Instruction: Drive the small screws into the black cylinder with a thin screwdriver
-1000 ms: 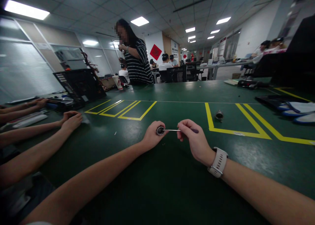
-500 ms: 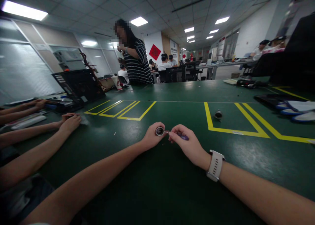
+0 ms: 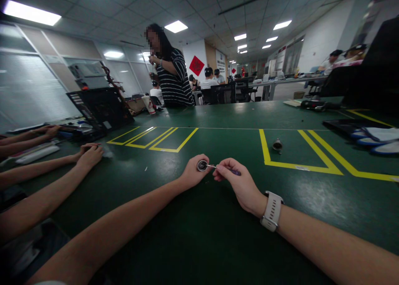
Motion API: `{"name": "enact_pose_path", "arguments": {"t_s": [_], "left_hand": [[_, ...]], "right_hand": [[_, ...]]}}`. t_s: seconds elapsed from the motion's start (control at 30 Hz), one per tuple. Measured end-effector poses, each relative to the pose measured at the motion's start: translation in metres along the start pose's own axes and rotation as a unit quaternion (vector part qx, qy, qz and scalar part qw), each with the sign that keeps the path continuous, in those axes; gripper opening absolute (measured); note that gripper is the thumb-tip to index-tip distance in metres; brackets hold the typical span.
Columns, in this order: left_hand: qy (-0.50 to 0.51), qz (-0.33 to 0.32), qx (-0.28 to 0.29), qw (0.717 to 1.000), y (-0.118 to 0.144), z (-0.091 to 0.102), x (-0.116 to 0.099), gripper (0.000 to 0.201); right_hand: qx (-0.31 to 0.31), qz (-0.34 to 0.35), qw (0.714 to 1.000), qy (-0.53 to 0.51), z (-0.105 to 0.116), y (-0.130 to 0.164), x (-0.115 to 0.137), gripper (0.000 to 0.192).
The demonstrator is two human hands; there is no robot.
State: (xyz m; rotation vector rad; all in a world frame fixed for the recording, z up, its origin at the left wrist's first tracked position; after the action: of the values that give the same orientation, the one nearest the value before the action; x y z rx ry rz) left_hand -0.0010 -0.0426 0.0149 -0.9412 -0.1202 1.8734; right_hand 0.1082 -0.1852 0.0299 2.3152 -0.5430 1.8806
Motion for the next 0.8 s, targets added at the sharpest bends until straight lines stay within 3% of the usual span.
{"name": "enact_pose_path", "arguments": {"t_s": [0.47, 0.67, 0.8], "left_hand": [[0.053, 0.012, -0.009, 0.998, -0.0019, -0.0015, 0.0000, 0.017], [-0.016, 0.017, -0.005, 1.000, -0.0008, -0.0020, 0.0029, 0.015], [-0.041, 0.012, 0.004, 0.999, -0.0008, -0.0011, 0.0024, 0.015]], "right_hand": [[0.008, -0.042, 0.993, -0.112, 0.0025, -0.0034, -0.0063, 0.010], [-0.017, -0.031, 0.998, -0.061, -0.0010, -0.0012, -0.0036, 0.010], [0.000, -0.036, 0.998, -0.059, 0.0006, -0.0015, -0.0048, 0.010]]}}
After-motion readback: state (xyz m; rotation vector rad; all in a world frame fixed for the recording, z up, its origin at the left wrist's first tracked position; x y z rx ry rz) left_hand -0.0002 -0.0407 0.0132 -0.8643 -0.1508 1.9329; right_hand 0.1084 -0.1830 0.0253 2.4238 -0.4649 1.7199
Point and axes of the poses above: each hand's wrist, its own y-axis away from the middle knuckle, its own z-axis out of the back of the hand, x = y × z, the point moved 1 cm from there along -y, towards the middle knuckle, and after that the axes turned 2 degrees about -x, right-handed, at the moved point
